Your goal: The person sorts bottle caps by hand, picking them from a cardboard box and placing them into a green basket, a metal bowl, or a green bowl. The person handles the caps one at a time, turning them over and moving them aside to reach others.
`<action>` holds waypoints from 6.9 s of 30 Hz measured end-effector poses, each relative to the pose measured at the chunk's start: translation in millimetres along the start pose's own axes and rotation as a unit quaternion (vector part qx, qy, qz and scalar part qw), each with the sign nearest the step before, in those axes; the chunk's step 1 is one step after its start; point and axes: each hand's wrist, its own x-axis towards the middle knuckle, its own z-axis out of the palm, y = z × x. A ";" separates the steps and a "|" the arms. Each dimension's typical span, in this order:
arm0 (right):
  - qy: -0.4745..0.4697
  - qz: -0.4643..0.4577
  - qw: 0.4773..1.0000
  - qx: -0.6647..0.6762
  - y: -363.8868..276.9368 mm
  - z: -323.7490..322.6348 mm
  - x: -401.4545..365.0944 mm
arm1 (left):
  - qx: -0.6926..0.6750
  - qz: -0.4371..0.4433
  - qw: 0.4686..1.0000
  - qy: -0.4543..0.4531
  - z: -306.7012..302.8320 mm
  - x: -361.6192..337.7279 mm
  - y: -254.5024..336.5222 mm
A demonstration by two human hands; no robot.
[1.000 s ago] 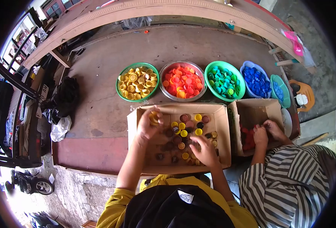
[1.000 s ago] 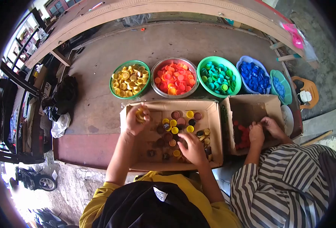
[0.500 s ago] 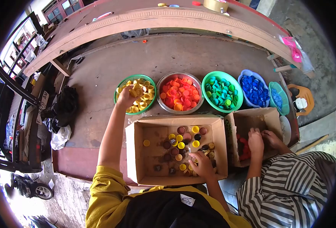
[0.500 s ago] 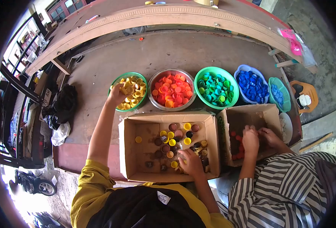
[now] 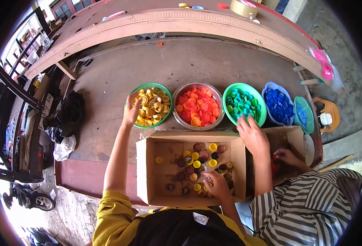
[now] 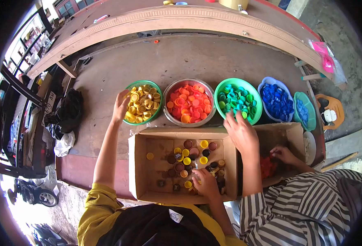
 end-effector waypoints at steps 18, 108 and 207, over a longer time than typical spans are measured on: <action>-0.023 0.033 0.999 -0.018 -3.5 -4.0 7.4 | 0.415 0.025 0.909 0.024 -5.2 -84.3 -2.7; 0.081 0.006 0.981 -0.177 9.5 -28.4 32.3 | -0.528 -0.474 0.659 -0.249 105.7 -240.0 32.6; 0.135 0.081 0.986 -0.050 33.3 -43.1 -9.2 | 0.503 0.017 0.859 -0.098 -4.5 -4.7 -34.8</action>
